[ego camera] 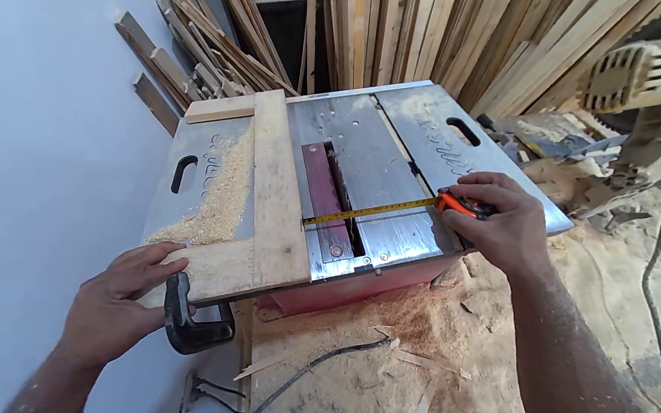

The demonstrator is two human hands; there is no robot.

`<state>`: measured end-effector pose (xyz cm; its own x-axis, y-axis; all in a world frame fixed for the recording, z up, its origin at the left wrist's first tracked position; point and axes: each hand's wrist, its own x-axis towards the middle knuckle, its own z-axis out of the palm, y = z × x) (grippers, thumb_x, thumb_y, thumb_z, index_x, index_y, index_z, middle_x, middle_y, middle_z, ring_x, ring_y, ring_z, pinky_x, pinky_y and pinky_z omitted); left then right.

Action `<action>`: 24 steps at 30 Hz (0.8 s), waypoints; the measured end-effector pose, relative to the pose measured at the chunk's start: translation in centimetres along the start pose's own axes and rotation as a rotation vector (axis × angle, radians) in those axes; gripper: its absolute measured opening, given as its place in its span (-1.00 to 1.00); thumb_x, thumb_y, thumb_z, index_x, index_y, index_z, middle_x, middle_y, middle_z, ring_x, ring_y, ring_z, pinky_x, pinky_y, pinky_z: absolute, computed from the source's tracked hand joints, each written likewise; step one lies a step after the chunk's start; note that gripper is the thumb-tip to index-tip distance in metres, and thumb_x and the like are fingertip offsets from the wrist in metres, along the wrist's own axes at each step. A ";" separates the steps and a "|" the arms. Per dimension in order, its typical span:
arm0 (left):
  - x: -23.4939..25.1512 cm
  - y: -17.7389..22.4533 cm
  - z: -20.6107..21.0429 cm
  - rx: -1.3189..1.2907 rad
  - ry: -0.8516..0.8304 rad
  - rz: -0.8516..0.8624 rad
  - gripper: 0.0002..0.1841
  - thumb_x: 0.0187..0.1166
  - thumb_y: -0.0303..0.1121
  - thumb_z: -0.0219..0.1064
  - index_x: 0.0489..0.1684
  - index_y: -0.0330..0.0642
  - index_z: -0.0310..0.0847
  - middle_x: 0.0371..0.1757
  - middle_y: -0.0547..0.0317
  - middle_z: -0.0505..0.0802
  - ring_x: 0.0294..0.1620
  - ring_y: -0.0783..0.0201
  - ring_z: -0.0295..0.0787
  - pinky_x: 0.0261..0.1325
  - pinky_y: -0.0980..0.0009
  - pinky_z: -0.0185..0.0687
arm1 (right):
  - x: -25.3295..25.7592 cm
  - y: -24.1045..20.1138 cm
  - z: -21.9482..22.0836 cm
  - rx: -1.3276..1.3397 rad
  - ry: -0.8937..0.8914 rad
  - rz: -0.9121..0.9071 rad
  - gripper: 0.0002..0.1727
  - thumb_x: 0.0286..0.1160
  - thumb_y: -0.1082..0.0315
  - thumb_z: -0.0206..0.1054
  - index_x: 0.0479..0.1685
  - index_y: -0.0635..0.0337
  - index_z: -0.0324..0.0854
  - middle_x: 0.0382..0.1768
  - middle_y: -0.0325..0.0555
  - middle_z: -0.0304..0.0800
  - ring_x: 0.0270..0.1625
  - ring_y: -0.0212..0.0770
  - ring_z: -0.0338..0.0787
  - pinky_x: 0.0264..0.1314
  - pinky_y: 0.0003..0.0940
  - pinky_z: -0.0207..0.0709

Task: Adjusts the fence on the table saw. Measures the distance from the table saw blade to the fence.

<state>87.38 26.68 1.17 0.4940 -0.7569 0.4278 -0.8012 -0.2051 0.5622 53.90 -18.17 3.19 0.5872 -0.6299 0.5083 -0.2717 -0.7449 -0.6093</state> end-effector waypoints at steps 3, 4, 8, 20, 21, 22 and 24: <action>-0.1 -0.3 0.0 -0.012 -0.003 0.017 -0.42 -0.02 0.16 0.66 0.08 0.23 0.90 0.44 0.27 0.78 0.57 0.08 0.58 0.65 0.06 0.46 | 0.0 0.0 0.0 0.014 0.001 0.008 -0.61 0.11 0.08 0.58 0.00 -0.10 0.89 0.24 -0.25 0.76 0.10 -0.38 0.74 0.01 -0.37 0.65; 0.0 -0.3 0.0 -0.013 -0.002 0.016 -0.42 -0.03 0.15 0.66 0.08 0.23 0.90 0.44 0.27 0.78 0.57 0.09 0.59 0.65 0.07 0.45 | -0.1 -0.1 0.0 0.013 -0.002 0.012 -0.61 0.11 0.08 0.58 0.00 -0.11 0.89 0.24 -0.25 0.76 0.09 -0.39 0.74 0.01 -0.38 0.65; 0.1 0.0 0.0 -0.011 -0.009 0.020 -0.40 -0.01 0.18 0.66 0.09 0.19 0.89 0.46 0.25 0.77 0.58 0.09 0.57 0.68 0.06 0.40 | 0.0 0.0 0.0 0.017 -0.004 0.003 -0.62 0.13 0.08 0.56 0.00 -0.10 0.89 0.23 -0.25 0.76 0.10 -0.41 0.74 0.01 -0.42 0.66; 0.3 0.1 0.0 -0.027 -0.004 0.027 -0.40 -0.05 0.16 0.68 0.08 0.20 0.89 0.44 0.24 0.77 0.56 0.10 0.57 0.65 0.05 0.41 | 0.1 0.1 0.1 0.004 -0.001 -0.001 -0.63 0.13 0.07 0.57 -0.02 -0.09 0.89 0.22 -0.23 0.77 0.14 -0.34 0.76 0.05 -0.27 0.70; 0.3 0.2 0.0 -0.029 -0.001 0.028 -0.40 -0.04 0.16 0.67 0.07 0.18 0.90 0.43 0.23 0.78 0.56 0.10 0.58 0.64 0.06 0.42 | 0.1 0.1 0.1 -0.002 -0.001 0.000 -0.62 0.13 0.06 0.57 -0.01 -0.10 0.89 0.22 -0.24 0.77 0.14 -0.36 0.76 0.05 -0.29 0.70; 0.4 0.2 0.0 -0.026 0.000 0.030 -0.41 -0.03 0.16 0.67 0.06 0.18 0.90 0.42 0.22 0.78 0.55 0.10 0.58 0.63 0.07 0.43 | 0.1 0.0 0.1 -0.001 -0.001 0.005 -0.62 0.12 0.06 0.56 -0.02 -0.11 0.89 0.22 -0.25 0.78 0.14 -0.36 0.76 0.05 -0.30 0.70; 0.5 0.5 0.0 -0.022 0.007 0.031 -0.43 -0.04 0.14 0.67 0.03 0.15 0.91 0.40 0.19 0.80 0.54 0.08 0.60 0.63 0.07 0.43 | 0.1 -0.1 0.1 0.010 0.001 0.016 -0.63 0.10 0.08 0.58 -0.03 -0.11 0.90 0.22 -0.26 0.77 0.15 -0.37 0.76 0.05 -0.31 0.70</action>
<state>87.23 26.21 1.63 0.4711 -0.7584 0.4505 -0.8088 -0.1676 0.5637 54.08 -18.14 3.25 0.5820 -0.6422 0.4989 -0.2736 -0.7324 -0.6235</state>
